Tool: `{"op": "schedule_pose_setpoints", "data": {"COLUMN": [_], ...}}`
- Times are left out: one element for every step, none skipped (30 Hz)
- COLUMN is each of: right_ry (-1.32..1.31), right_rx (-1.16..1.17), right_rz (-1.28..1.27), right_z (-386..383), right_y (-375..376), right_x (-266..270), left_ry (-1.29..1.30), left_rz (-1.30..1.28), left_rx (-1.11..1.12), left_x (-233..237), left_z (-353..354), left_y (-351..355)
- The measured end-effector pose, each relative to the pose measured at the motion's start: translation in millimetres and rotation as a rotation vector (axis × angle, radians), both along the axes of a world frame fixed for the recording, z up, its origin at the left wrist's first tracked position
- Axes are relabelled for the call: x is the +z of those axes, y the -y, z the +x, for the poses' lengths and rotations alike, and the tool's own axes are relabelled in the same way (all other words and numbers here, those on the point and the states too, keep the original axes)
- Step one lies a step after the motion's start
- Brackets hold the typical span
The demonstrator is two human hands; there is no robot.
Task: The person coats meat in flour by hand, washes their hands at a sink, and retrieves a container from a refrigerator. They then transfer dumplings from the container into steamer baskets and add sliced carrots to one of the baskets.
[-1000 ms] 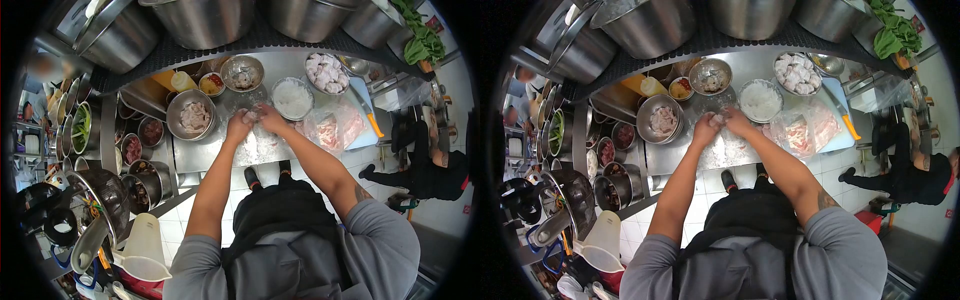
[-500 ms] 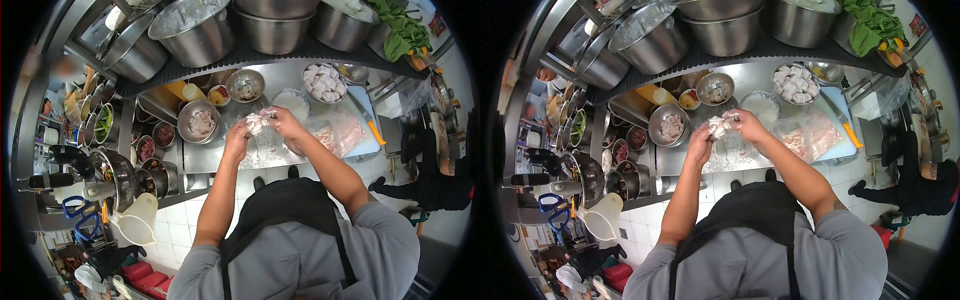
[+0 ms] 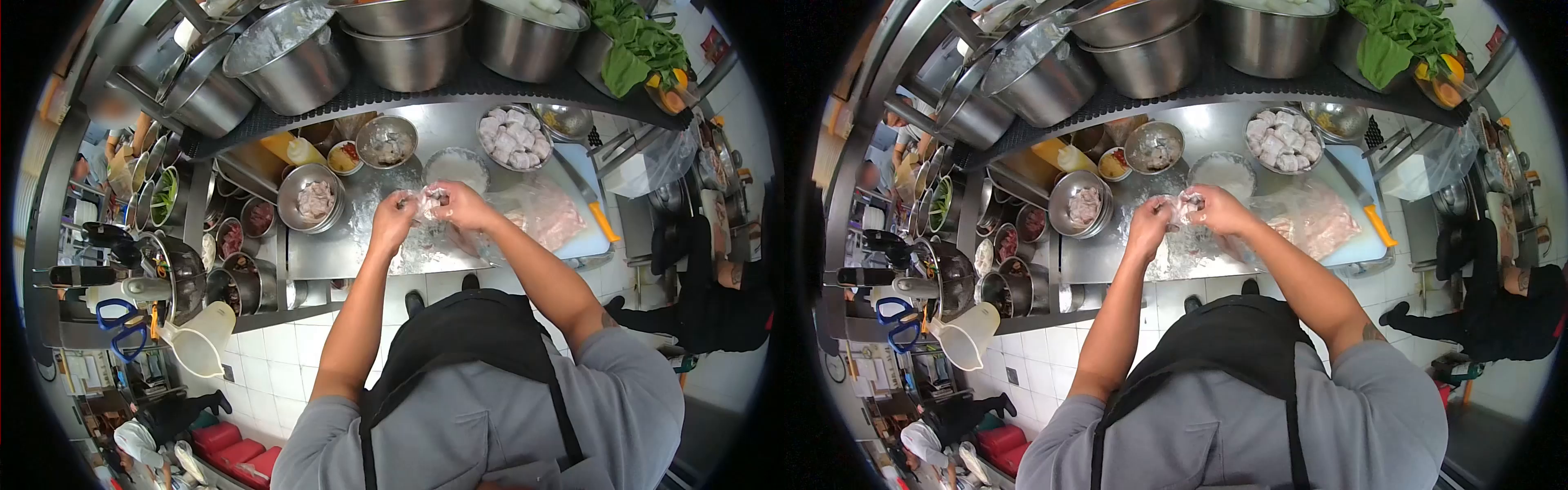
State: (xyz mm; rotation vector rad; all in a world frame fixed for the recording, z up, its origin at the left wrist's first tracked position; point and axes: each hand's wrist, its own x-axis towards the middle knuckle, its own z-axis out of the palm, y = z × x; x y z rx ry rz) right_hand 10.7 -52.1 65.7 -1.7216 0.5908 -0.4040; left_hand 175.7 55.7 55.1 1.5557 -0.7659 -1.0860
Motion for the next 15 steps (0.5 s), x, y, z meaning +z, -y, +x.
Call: {"op": "schedule_pose_setpoints", "data": {"right_ry": [-0.029, -0.083, -0.136, -0.188, -0.221, -0.253, -0.285, -0.393, -0.445, -0.495, -0.546, -0.562, -0.578, -0.593, -0.632], "right_rx": [-0.009, -0.052, -0.093, -0.134, -0.158, -0.18, -0.201, -0.017, 0.069, 0.153, 0.237, 0.24, 0.243, 0.242, 0.261], "right_rz": [-0.075, -0.222, -0.367, -0.513, -0.568, -0.626, -0.684, -0.626, -0.599, -0.571, -0.539, -0.57, -0.601, -0.632, -0.654], "right_z": [-1, -1, 2, 4, 6, 9, 12, 12, 9, 8, 8, 8, 8, 8, 9], "right_y": [3, 10, 22, 34, 45, 57, 72, 91, 97, 101, 104, 110, 115, 117, 114], "right_x": [6, 4, -1, -6, -19, -41, -66, -92, -90, -89, -89, -89, -89, -91, -97], "left_ry": [0.009, 0.06, 0.011, -0.038, -0.087, -0.107, -0.107, -0.108, -0.107, -0.077, -0.076, -0.075, -0.076, -0.087, -0.098], "left_rz": [0.02, 0.049, 0.028, 0.007, -0.017, -0.011, 0.008, 0.029, 0.05, 0.064, 0.071, 0.077, 0.082, 0.098, 0.11], "left_rx": [0.048, 0.103, 0.16, 0.216, 0.274, 0.268, 0.271, 0.275, 0.279, 0.291, 0.317, 0.345, 0.372, 0.393, 0.403], "left_x": [-7, -13, -13, -9, -5, -3, -7, -13, -17, -20, -24, -27, -30, -33, -37], "left_z": [-1, 2, 2, 1, 2, 3, 6, 9, 12, 14, 15, 17, 16, 16, 17], "left_y": [4, 5, 1, -2, -6, -14, -22, -31, -39, -50, -61, -72, -83, -92, -101]}}
